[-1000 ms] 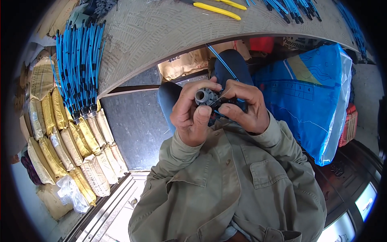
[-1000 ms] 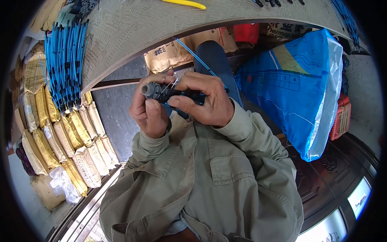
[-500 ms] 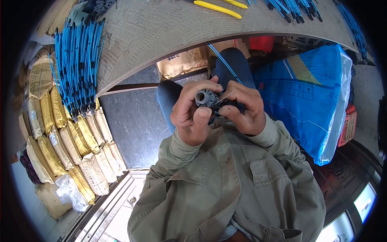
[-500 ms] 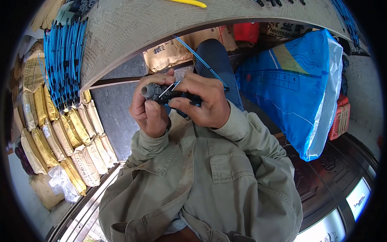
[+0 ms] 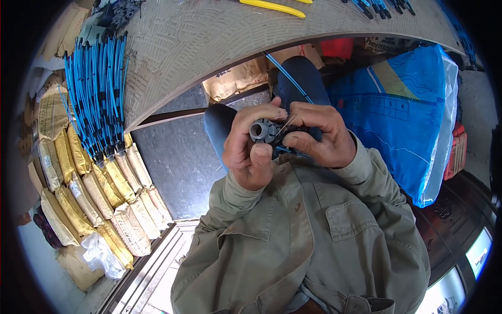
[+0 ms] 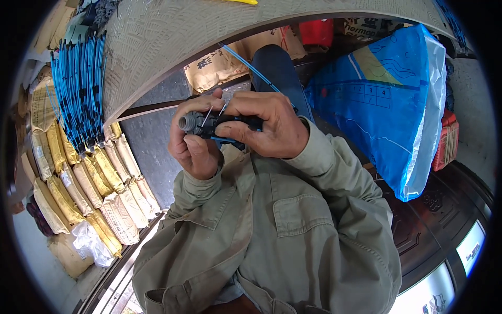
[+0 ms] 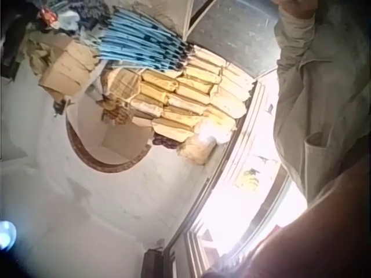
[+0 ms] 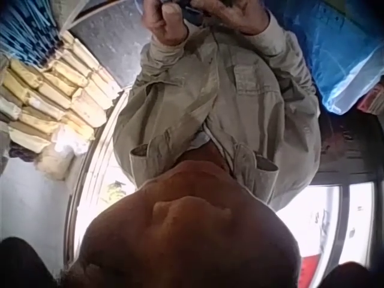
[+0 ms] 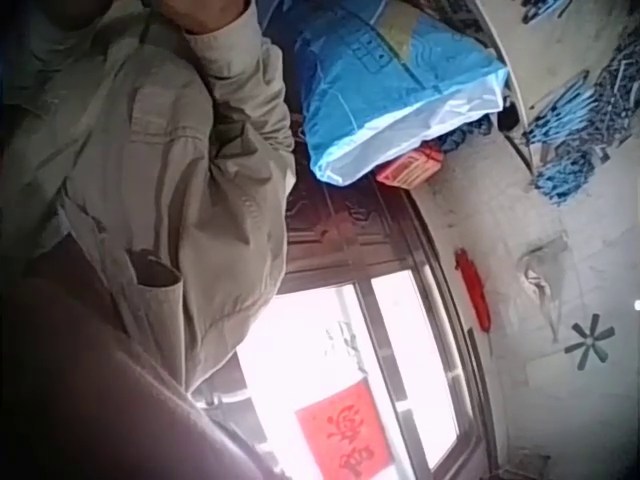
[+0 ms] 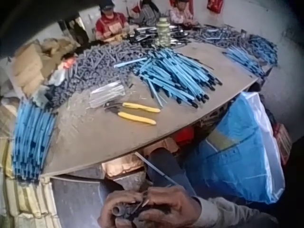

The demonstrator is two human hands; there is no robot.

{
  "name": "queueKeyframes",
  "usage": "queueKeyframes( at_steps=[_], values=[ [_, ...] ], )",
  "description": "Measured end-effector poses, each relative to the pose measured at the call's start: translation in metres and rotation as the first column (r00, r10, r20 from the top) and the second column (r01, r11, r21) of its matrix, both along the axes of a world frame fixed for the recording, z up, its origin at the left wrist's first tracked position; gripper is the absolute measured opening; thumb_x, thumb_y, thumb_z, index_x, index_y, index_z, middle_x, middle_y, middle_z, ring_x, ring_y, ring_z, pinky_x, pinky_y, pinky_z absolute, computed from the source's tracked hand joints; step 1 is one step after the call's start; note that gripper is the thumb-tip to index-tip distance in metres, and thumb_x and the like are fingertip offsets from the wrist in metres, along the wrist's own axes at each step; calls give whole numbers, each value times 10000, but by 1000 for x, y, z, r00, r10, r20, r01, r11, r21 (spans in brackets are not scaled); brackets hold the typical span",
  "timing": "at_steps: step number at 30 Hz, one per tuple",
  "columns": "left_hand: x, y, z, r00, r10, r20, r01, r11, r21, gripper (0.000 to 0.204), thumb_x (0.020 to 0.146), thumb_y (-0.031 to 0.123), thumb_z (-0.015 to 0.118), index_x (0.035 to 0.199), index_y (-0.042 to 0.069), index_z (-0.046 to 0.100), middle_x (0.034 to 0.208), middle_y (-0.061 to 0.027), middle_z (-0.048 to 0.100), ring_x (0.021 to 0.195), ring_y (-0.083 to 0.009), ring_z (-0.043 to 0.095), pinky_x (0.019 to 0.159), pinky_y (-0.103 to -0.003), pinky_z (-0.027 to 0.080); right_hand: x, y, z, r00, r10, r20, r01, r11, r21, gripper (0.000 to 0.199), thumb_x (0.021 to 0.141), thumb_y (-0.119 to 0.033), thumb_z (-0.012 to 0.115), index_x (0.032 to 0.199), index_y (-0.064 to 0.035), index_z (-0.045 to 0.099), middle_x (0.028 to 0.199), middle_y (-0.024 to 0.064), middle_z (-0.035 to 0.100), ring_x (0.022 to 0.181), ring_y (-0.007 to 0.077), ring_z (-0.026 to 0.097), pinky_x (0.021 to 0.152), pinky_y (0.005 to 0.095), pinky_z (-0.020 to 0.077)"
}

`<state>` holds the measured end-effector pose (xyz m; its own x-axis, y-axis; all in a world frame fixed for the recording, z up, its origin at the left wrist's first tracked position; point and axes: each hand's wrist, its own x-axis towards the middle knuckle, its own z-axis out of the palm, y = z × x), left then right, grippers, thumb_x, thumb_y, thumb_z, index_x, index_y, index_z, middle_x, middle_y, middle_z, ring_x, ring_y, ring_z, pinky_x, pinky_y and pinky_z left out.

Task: The person inserts blue and black wires into a circular plastic base, then secures the connections with a crimping tool.

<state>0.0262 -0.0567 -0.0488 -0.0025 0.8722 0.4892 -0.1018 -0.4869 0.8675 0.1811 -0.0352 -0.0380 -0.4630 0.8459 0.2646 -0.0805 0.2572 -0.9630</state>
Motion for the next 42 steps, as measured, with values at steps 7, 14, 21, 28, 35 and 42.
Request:
queueKeyframes(
  at_steps=[7,14,21,28,35,42],
  values=[
    [10,-1,3,999,23,29,-23,1000,-20,431,890,323,522,1047,-78,499,982,-174,559,957,-241,553,948,-443,418,3,0,-5,999,-26,34,24,998,60,176,788,-132,651,769,20,565,678,93,496,595,210,455,538,299,350],
    [13,-3,7,997,67,38,-63,994,-89,341,841,188,594,1042,-65,486,969,-159,552,959,-229,551,966,-451,398,6,5,-1,1000,7,26,-8,1000,27,198,789,-149,661,774,24,567,684,108,502,587,224,470,531,312,361],
    [10,3,9,996,-36,77,40,998,-52,327,837,170,589,1041,-59,474,956,-167,558,941,-237,570,976,-464,384,15,15,4,987,122,105,-132,987,89,218,789,-165,671,808,24,564,701,101,523,607,213,506,544,309,383],
    [10,7,7,991,56,120,-41,992,-120,320,842,210,579,1004,-47,479,891,-167,579,904,-270,600,977,-496,368,-13,-18,-15,956,-286,-71,289,957,25,227,769,-123,688,888,21,561,736,88,563,639,170,522,576,285,408],
    [8,8,7,991,52,123,-37,992,-123,328,833,236,576,986,-37,475,881,-176,581,905,-295,600,988,-513,348,-11,-19,-18,943,-306,-134,304,952,-33,192,757,-69,681,894,19,578,748,98,573,650,169,531,573,280,407],
    [2,6,3,995,-4,101,13,996,-93,311,888,256,428,1000,-33,448,901,-213,552,940,-338,576,1036,-545,274,-10,-10,-12,948,-314,-51,315,949,18,142,767,-60,673,863,17,603,713,101,571,598,177,529,538,275,406]
  ],
)
